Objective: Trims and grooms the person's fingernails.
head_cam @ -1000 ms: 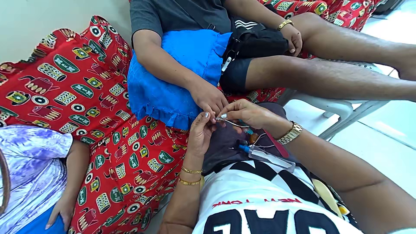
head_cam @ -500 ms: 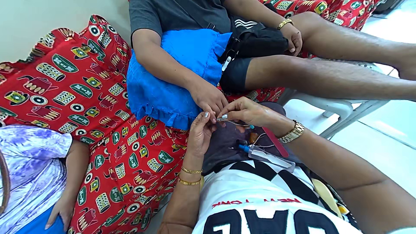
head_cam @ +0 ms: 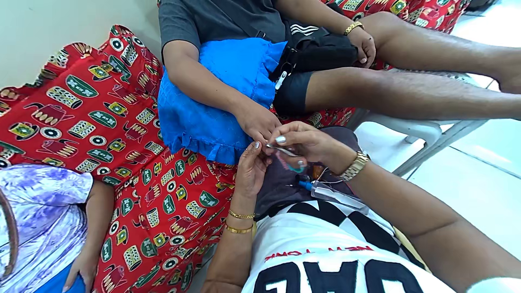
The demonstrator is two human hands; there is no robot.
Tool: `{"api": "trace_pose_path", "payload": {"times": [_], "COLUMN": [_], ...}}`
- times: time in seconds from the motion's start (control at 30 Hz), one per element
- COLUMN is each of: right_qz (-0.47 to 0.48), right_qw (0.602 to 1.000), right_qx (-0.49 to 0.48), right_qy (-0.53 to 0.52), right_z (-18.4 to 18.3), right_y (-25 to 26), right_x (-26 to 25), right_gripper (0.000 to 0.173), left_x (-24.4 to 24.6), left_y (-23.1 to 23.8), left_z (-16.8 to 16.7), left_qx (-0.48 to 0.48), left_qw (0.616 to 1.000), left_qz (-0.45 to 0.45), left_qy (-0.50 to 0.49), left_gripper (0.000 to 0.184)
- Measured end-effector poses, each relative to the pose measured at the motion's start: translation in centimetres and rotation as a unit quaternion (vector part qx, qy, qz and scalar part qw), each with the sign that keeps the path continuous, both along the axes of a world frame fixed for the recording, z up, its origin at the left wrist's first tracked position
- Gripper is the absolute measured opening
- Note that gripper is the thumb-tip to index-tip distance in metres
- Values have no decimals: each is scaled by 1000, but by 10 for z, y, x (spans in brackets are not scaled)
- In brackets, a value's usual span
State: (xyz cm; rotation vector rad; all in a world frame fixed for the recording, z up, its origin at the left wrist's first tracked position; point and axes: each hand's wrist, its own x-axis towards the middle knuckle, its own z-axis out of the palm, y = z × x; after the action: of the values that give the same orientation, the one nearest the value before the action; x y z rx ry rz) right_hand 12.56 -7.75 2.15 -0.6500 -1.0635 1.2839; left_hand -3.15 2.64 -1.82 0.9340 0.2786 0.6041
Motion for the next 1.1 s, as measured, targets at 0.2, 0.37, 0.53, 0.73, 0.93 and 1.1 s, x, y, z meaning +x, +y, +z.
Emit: {"api": "trace_pose_path", "payload": {"times": [0.2,0.37,0.53,0.73,0.93,1.1], "right_qz": [-193,-131,-216,-294,-316,-326], "right_qw": [972,989,966,953,918,906], "right_qx": [110,71,136,25,-180,-197], "right_qy": [71,-3,37,64,156,186], "right_z": [2,-29,4,-29,-38,-32], "right_y": [39,3,1,-3,-31,-26], "right_x": [-14,8,16,-32,-43,-52], "right_gripper": [21,19,14,14,18,15], "left_x": [9,14,22,34,48,53], "left_y": [-2,4,1,-4,-9,-13], "left_z": [1,0,4,-1,-7,-4], "left_qx": [34,89,92,89,92,84], "left_qw": [999,993,991,990,988,990], "left_qz": [27,49,74,93,111,109], "left_qy": [13,55,61,49,60,37], "left_gripper": [26,21,19,17,21,22]}}
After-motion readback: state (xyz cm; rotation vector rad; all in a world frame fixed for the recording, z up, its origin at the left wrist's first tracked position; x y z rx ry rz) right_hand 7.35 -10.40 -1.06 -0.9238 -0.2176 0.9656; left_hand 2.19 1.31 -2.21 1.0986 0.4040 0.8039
